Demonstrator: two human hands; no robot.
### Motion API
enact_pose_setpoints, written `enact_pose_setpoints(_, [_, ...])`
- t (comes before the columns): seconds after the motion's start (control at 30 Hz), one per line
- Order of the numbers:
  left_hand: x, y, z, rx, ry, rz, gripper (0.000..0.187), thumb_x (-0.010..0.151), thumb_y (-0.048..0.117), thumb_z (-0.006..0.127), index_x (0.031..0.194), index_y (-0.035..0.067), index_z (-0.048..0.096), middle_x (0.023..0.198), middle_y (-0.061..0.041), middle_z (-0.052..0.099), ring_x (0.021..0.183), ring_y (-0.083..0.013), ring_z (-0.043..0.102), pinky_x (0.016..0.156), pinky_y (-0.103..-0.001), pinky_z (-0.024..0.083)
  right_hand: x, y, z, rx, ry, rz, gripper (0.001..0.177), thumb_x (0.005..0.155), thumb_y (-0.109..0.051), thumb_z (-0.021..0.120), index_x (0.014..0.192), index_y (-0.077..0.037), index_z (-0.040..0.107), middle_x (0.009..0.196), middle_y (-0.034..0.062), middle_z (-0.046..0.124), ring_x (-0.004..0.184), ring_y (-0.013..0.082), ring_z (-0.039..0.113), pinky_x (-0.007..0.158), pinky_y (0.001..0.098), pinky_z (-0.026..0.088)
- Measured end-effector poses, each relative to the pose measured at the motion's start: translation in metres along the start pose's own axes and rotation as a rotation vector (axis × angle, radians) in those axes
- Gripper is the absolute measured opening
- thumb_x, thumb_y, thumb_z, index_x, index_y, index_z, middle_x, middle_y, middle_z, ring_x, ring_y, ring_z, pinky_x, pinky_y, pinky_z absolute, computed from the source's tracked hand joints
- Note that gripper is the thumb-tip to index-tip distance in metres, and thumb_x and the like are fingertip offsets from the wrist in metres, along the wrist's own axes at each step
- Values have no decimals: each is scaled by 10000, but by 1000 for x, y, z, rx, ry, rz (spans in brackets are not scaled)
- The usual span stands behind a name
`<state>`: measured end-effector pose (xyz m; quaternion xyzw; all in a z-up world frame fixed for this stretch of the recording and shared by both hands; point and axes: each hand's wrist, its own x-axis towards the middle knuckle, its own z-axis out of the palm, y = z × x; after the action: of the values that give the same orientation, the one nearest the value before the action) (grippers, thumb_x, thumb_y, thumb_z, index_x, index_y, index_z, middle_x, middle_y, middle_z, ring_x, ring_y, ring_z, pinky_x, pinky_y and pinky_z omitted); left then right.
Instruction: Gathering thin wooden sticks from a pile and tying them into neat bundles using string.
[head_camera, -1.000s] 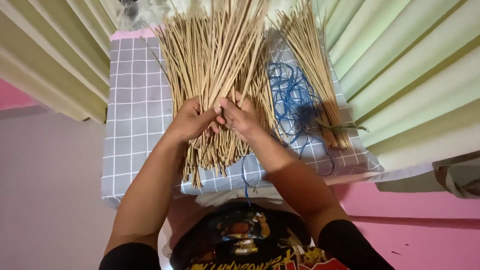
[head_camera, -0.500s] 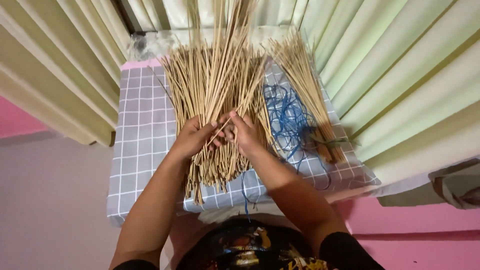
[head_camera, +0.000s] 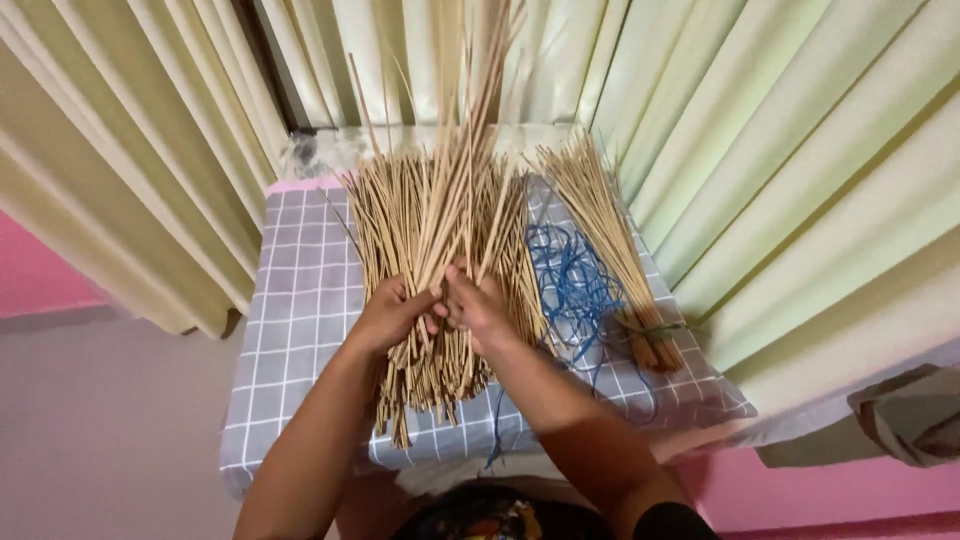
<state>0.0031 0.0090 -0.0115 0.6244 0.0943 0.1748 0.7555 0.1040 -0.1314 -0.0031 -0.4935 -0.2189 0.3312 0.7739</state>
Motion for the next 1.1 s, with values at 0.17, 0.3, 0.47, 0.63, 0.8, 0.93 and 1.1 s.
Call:
enact_pose_setpoints(0.17, [-12,27,18,59,-18,6,179,970,103,694,896,-52,642,688,-224,681,486,-330,707,392,-409,567,11,17,-4,-10,54,-12,216,966,-221,728,1045,-66,600,673,104,578,425,185,554,303,221,340])
enact_pose_setpoints(0.3, [-12,25,19,61,-8,11,214,985,137,675,899,-56,641,719,-199,706,544,-293,727,459,-412,595,-3,-9,13,-7,40,-41,212,974,-203,687,875,-26,626,529,96,504,390,168,518,301,208,320])
enact_pose_setpoints(0.47, [-6,16,12,96,-21,17,197,1001,122,648,904,-49,629,728,-237,684,542,-359,731,458,-435,585,-3,-3,15,11,160,-105,210,966,-216,722,934,-43,607,541,104,541,352,123,450,323,206,316])
enact_pose_setpoints(0.63, [-14,36,18,74,25,-12,180,990,110,641,934,-60,634,747,-228,710,529,-317,726,467,-405,583,12,2,-11,92,219,-110,284,1068,-307,571,929,-59,559,609,59,548,344,64,391,332,208,286])
enact_pose_setpoints(0.8, [-13,49,20,99,42,-5,168,1016,105,595,939,-44,598,763,-260,706,452,-293,688,420,-375,564,-3,-36,-4,68,264,-141,450,1094,-380,478,729,-125,542,511,-6,442,365,97,415,379,209,280])
enact_pose_setpoints(0.93, [-27,77,38,164,75,-26,199,1006,124,598,936,-62,608,735,-242,700,401,-243,640,402,-344,526,-7,-33,-6,248,231,-149,432,1118,-348,453,762,-107,500,500,-36,320,359,102,372,366,232,313])
enact_pose_setpoints(1.1, [-37,68,48,231,119,-53,257,1009,136,602,871,-70,667,643,-216,699,353,-243,628,382,-343,501,-24,-24,4,322,169,-42,309,1107,-334,501,1112,-29,546,556,-61,271,356,95,315,343,253,293])
